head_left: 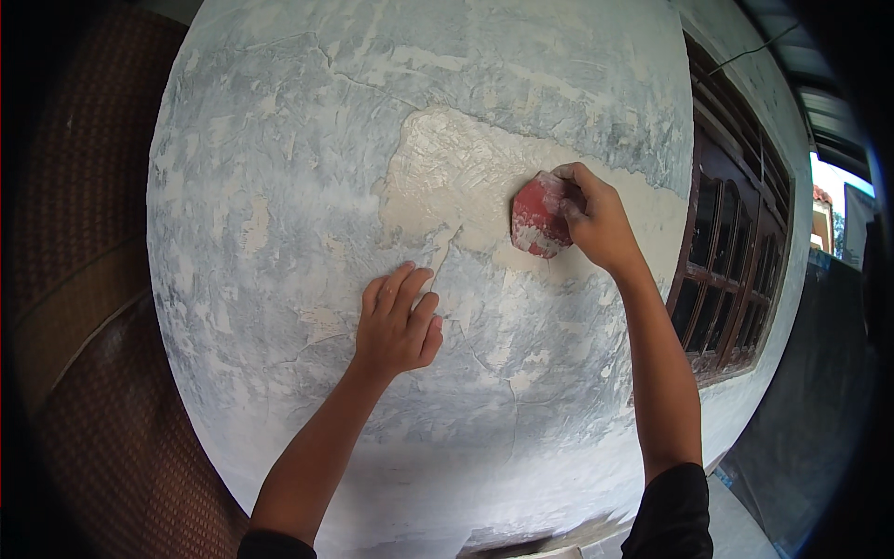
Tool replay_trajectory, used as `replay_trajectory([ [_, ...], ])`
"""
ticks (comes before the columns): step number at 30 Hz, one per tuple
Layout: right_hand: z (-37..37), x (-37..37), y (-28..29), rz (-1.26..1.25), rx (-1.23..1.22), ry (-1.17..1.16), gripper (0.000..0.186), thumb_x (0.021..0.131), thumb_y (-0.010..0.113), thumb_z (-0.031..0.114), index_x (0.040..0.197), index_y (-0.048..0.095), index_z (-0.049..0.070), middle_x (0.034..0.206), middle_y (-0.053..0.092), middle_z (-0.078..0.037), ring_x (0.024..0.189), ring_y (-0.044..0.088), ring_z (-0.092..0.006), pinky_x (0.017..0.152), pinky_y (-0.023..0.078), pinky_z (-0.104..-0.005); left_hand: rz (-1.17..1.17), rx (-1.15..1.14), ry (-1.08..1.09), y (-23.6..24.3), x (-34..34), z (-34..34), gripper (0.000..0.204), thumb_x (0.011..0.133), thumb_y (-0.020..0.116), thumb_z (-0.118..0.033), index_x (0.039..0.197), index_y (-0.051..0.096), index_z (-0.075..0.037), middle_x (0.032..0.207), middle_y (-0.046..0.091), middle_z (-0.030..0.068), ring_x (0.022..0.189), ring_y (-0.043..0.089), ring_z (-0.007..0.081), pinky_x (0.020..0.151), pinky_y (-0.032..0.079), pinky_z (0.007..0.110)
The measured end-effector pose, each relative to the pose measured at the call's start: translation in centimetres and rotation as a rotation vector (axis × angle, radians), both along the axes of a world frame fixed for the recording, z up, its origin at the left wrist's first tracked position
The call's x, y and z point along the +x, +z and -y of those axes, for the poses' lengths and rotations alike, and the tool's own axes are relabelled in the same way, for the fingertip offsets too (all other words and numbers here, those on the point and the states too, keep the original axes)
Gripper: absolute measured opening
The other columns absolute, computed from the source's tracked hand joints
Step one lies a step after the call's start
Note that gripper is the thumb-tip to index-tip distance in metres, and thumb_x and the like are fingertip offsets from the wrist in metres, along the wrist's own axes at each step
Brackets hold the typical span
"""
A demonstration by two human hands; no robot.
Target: The person applies filler from a container onto a wall surface using a putty knife.
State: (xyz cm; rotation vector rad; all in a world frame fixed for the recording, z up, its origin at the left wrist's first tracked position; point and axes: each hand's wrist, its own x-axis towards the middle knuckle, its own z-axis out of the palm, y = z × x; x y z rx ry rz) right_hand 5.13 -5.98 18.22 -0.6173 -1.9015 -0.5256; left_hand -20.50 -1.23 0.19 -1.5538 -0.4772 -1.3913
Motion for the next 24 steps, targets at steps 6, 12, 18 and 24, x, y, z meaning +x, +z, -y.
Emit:
replay_trajectory([
  [6,1.4,0.3,0.1,-0.031,-0.128,0.02,0.032,0.081,0.053,-0.012,0.111,0.057,-0.002,0.098,0.067,-0.016,0.097,0.067,-0.0224,0.087,0.05,-0.0342,0.011,0.011,0.008,-0.4,0.1,-0.3,0.03,0.08,0.056,-0.015,0.108,0.049,-0.007,0.126,0.056,0.017,0.121,0.052,0.0358,0.096,0.035,0.051],
  [12,2.7,-1.1,1.2,-0.098,-0.043,0.034,0.032,0.082,0.054,-0.011,0.112,0.058,-0.002,0.101,0.067,-0.015,0.098,0.066,-0.0204,0.088,0.05,-0.0327,0.012,0.018,-0.002,-0.2,0.1,-0.2,0.029,0.081,0.057,-0.016,0.107,0.049,-0.007,0.126,0.056,0.017,0.121,0.051,0.0359,0.096,0.035,0.051],
  [18,3.3,0.7,2.6,0.067,-0.221,-0.039,0.03,0.08,0.059,-0.009,0.108,0.062,0.0,0.096,0.067,-0.007,0.091,0.061,-0.0156,0.087,0.049,-0.031,0.008,0.011,-0.003,-0.2,0.1,-0.2,0.028,0.081,0.057,-0.016,0.107,0.049,-0.007,0.126,0.056,0.017,0.121,0.051,0.0359,0.097,0.035,0.051],
  [24,2.9,-0.7,2.9,0.12,-0.234,-0.137,0.029,0.077,0.061,-0.009,0.105,0.064,0.001,0.094,0.067,-0.002,0.088,0.058,-0.0156,0.086,0.048,-0.032,0.007,0.006,-0.008,-0.3,-0.1,-0.2,0.028,0.081,0.058,-0.016,0.106,0.049,-0.007,0.125,0.056,0.017,0.121,0.051,0.036,0.096,0.036,0.052],
])
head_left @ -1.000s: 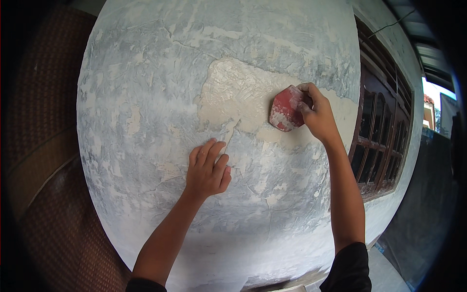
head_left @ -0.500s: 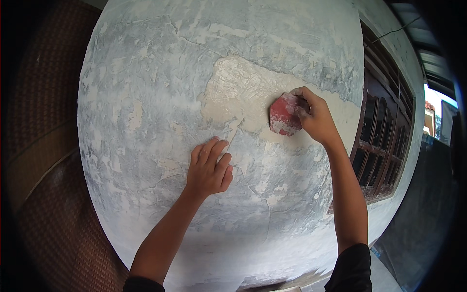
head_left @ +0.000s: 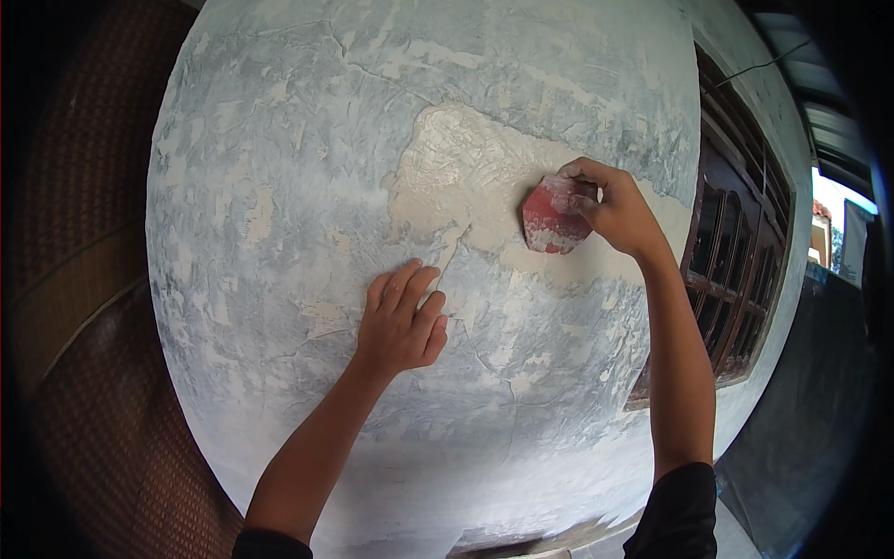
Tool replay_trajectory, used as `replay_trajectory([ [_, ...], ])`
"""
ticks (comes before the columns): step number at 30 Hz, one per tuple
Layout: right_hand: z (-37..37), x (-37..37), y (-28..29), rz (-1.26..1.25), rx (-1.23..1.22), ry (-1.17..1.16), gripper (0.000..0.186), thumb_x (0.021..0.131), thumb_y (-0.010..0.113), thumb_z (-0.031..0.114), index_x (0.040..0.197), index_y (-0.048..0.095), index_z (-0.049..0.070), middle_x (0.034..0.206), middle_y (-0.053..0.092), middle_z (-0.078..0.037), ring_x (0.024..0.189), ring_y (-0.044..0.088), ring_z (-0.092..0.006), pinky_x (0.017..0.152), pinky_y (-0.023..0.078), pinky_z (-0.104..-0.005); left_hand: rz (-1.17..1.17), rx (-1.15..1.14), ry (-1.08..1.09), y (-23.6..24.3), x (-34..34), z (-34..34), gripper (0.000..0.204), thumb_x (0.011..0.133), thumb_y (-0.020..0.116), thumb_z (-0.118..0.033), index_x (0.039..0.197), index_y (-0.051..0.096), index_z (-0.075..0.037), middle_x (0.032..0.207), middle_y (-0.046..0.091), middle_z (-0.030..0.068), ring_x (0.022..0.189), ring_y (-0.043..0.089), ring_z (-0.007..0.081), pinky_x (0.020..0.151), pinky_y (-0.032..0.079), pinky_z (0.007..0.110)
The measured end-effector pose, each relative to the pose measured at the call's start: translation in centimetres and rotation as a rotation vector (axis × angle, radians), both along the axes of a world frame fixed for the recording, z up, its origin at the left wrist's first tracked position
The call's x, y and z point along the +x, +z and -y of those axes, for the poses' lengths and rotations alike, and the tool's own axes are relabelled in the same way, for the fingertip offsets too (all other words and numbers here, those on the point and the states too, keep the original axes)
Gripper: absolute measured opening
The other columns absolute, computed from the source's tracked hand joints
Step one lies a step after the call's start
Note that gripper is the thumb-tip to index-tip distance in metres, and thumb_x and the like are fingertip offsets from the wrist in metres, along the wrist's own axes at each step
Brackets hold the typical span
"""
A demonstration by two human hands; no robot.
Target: The person applies filler from a container onto a wall surface using a putty knife.
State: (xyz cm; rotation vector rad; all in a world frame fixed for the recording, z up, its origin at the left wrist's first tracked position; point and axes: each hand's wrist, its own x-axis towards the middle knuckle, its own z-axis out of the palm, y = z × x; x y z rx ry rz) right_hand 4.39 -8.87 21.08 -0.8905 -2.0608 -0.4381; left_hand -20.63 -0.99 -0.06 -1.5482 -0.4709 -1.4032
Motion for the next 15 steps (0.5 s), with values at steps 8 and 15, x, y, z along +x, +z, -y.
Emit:
replay_trajectory([
  [8,-0.2,0.5,-0.6,0.05,0.037,0.044,0.028,0.078,0.061,-0.007,0.105,0.065,-0.001,0.093,0.069,-0.012,0.086,0.065,-0.0179,0.081,0.051,-0.032,0.008,0.006,-0.011,0.0,0.1,0.0,0.03,0.081,0.058,-0.016,0.108,0.048,-0.008,0.124,0.056,0.0168,0.12,0.052,0.0358,0.095,0.036,0.052],
  [15,-0.3,0.7,-0.6,-0.155,0.097,0.093,0.028,0.079,0.061,-0.008,0.106,0.065,-0.003,0.095,0.071,-0.014,0.089,0.067,-0.0205,0.084,0.052,-0.0325,0.007,0.011,-0.018,0.0,0.2,-0.1,0.03,0.081,0.058,-0.016,0.108,0.048,-0.007,0.124,0.056,0.0168,0.119,0.052,0.0359,0.095,0.036,0.052],
])
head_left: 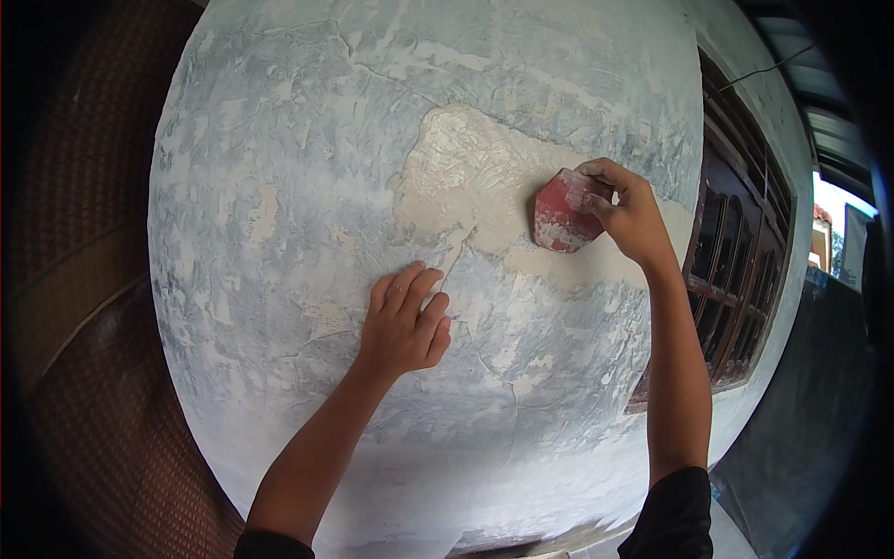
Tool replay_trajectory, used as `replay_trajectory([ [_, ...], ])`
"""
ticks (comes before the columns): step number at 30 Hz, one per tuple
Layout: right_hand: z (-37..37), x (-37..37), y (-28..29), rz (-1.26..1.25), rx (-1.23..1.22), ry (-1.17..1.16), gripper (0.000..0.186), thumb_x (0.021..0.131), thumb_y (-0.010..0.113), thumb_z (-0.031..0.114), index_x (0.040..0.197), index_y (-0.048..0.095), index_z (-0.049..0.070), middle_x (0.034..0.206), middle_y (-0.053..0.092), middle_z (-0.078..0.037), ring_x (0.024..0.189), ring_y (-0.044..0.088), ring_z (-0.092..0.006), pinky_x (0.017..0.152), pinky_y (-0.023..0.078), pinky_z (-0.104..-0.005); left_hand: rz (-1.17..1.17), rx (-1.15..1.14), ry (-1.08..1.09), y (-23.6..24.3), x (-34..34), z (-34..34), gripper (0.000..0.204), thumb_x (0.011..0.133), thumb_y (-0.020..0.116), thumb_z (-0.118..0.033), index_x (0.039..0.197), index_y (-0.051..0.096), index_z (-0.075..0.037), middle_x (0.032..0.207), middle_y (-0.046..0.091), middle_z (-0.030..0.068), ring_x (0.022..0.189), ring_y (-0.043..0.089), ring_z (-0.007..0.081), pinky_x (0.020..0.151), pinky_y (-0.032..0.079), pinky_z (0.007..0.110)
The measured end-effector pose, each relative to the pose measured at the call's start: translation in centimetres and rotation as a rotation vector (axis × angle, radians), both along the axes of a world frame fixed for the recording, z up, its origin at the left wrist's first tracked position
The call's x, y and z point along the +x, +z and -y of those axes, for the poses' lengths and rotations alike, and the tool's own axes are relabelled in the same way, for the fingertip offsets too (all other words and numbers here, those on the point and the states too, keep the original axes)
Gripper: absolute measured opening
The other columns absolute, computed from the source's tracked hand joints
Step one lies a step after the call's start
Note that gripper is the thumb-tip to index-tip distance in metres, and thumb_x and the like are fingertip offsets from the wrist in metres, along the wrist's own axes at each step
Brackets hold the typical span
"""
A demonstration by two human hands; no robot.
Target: The person applies filler from a container onto a wall surface using a putty knife.
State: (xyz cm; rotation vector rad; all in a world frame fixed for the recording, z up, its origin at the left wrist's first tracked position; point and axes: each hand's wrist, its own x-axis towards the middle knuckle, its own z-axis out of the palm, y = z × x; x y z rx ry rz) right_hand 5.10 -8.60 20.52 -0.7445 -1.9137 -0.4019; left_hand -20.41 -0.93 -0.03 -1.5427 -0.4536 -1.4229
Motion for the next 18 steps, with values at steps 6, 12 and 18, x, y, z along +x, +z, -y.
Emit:
replay_trajectory([
  [6,-0.5,-0.5,-0.5,0.166,-0.024,-0.119,0.032,0.078,0.058,-0.009,0.108,0.065,-0.003,0.097,0.071,-0.013,0.092,0.068,-0.0202,0.085,0.053,-0.0332,0.006,-0.011,0.0,0.0,-0.1,0.0,0.028,0.081,0.058,-0.016,0.106,0.05,-0.007,0.124,0.056,0.017,0.118,0.052,0.0359,0.095,0.036,0.052],
  [12,-0.2,-0.5,-0.8,0.036,-0.091,0.047,0.032,0.078,0.058,-0.01,0.108,0.064,-0.004,0.095,0.071,-0.015,0.091,0.068,-0.0208,0.086,0.052,-0.0339,0.012,-0.004,-0.001,0.0,-0.1,0.0,0.028,0.081,0.058,-0.016,0.106,0.05,-0.007,0.123,0.056,0.0166,0.118,0.053,0.0356,0.096,0.036,0.052],
  [18,-0.7,0.3,-0.4,-0.055,0.026,0.082,0.029,0.08,0.06,-0.008,0.108,0.065,-0.003,0.094,0.071,-0.013,0.09,0.068,-0.0203,0.084,0.052,-0.0321,0.013,0.002,-0.002,0.0,0.1,0.1,0.03,0.079,0.059,-0.016,0.107,0.05,-0.007,0.122,0.056,0.0166,0.117,0.053,0.0358,0.095,0.036,0.052],
])
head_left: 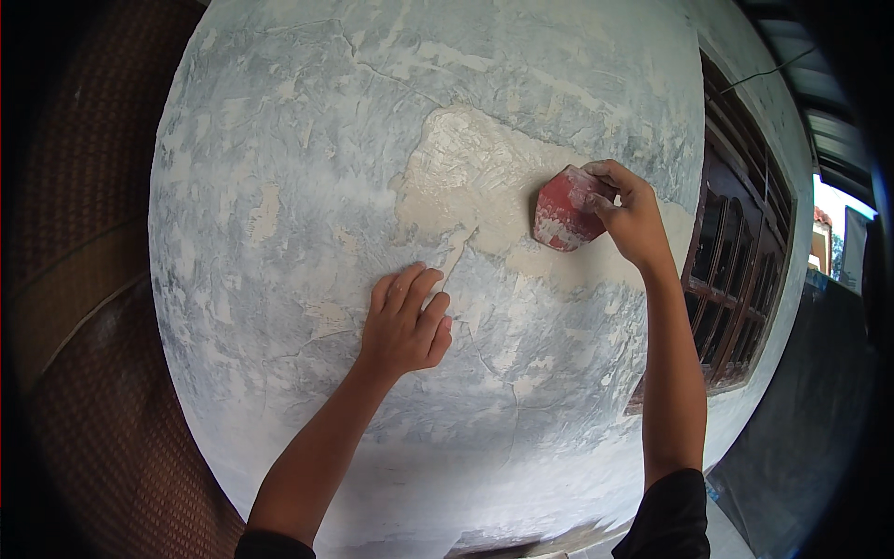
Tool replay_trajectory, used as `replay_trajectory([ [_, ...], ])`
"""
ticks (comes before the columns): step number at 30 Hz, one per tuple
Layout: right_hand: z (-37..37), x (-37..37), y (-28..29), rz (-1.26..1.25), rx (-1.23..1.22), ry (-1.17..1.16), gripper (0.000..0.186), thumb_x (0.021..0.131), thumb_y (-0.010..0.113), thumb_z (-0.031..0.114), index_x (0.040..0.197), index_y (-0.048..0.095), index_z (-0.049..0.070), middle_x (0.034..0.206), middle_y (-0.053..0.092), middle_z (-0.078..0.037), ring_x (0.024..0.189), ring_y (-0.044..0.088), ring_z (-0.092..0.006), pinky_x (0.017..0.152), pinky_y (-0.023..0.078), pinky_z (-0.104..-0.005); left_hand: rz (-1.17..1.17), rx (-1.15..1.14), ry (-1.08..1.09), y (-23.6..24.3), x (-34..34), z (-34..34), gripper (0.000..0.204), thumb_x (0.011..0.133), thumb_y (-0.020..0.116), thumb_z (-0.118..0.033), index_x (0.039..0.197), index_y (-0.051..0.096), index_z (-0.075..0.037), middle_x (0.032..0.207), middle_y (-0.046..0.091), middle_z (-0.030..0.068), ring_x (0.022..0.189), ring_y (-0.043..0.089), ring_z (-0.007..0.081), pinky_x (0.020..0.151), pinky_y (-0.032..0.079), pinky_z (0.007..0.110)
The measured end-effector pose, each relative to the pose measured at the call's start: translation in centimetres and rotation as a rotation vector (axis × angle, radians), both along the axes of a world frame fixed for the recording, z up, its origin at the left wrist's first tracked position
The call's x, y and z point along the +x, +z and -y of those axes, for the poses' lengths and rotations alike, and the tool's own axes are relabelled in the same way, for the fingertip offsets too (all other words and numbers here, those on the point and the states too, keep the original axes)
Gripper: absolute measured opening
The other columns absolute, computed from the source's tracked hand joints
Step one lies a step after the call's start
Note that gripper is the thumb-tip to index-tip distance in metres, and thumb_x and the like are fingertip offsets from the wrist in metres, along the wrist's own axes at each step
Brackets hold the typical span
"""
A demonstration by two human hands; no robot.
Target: The person applies filler from a container onto a wall surface using a putty knife.
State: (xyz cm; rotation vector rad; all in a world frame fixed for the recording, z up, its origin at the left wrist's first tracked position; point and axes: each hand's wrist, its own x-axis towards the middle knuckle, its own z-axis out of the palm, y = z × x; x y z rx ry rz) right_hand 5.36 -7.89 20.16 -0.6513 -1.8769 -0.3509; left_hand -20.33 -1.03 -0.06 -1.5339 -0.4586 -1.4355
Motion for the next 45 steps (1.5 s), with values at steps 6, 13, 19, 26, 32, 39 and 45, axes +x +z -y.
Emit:
replay_trajectory([
  [6,-0.5,-0.6,-0.7,0.08,0.011,-0.112,0.029,0.08,0.059,-0.008,0.108,0.065,-0.002,0.097,0.071,-0.01,0.091,0.066,-0.0161,0.083,0.052,-0.0314,0.002,-0.001,0.001,0.0,-0.2,-0.1,0.031,0.079,0.059,-0.016,0.108,0.049,-0.007,0.122,0.056,0.0168,0.117,0.053,0.0356,0.095,0.036,0.052],
  [13,-1.4,0.2,-1.8,0.083,-0.136,-0.009,0.03,0.078,0.06,-0.009,0.107,0.065,-0.003,0.095,0.069,-0.007,0.091,0.064,-0.0149,0.085,0.049,-0.0274,-0.005,-0.01,0.01,-0.1,-0.3,0.0,0.033,0.079,0.059,-0.016,0.11,0.049,-0.007,0.123,0.056,0.0168,0.116,0.053,0.0356,0.094,0.036,0.052],
  [19,-0.9,2.9,-1.8,-0.222,-0.118,0.193,0.026,0.081,0.06,-0.01,0.107,0.064,-0.003,0.097,0.068,-0.007,0.094,0.063,-0.0138,0.085,0.049,-0.0281,-0.01,0.002,-0.016,0.2,0.0,0.0,0.036,0.077,0.06,-0.014,0.11,0.049,-0.007,0.122,0.056,0.0166,0.116,0.052,0.0359,0.095,0.036,0.051],
  [26,-1.8,3.9,-4.5,-0.252,-0.099,0.04,0.029,0.079,0.059,-0.011,0.106,0.064,-0.003,0.096,0.068,-0.007,0.091,0.064,-0.0142,0.085,0.049,-0.0269,-0.017,-0.013,0.004,0.0,-0.3,0.0,0.036,0.077,0.06,-0.015,0.111,0.049,-0.007,0.121,0.056,0.0165,0.116,0.053,0.0358,0.095,0.035,0.051],
  [32,-3.0,3.8,-6.2,-0.31,-0.085,0.06,0.029,0.077,0.061,-0.008,0.106,0.063,-0.003,0.096,0.068,-0.008,0.086,0.063,-0.0147,0.081,0.048,-0.0262,-0.029,-0.001,0.002,0.2,-0.3,0.1,0.035,0.079,0.059,-0.015,0.111,0.05,-0.006,0.122,0.055,0.0169,0.116,0.053,0.0362,0.095,0.035,0.051],
  [39,-2.1,3.2,-6.3,-0.522,-0.132,0.158,0.025,0.079,0.06,-0.007,0.104,0.063,-0.005,0.094,0.069,-0.009,0.086,0.064,-0.014,0.08,0.05,-0.0262,-0.037,-0.007,0.006,0.1,-0.4,0.0,0.035,0.079,0.059,-0.015,0.111,0.05,-0.006,0.122,0.055,0.0172,0.115,0.052,0.0368,0.094,0.034,0.051],
  [45,-2.5,5.2,-6.0,-0.632,-0.105,0.187,0.026,0.08,0.06,-0.007,0.106,0.062,-0.005,0.097,0.068,-0.011,0.088,0.063,-0.0129,0.078,0.049,-0.0252,-0.037,-0.009,-0.012,0.1,-0.1,0.0,0.036,0.079,0.059,-0.015,0.112,0.049,-0.006,0.121,0.055,0.0173,0.116,0.052,0.0368,0.095,0.034,0.051],
])
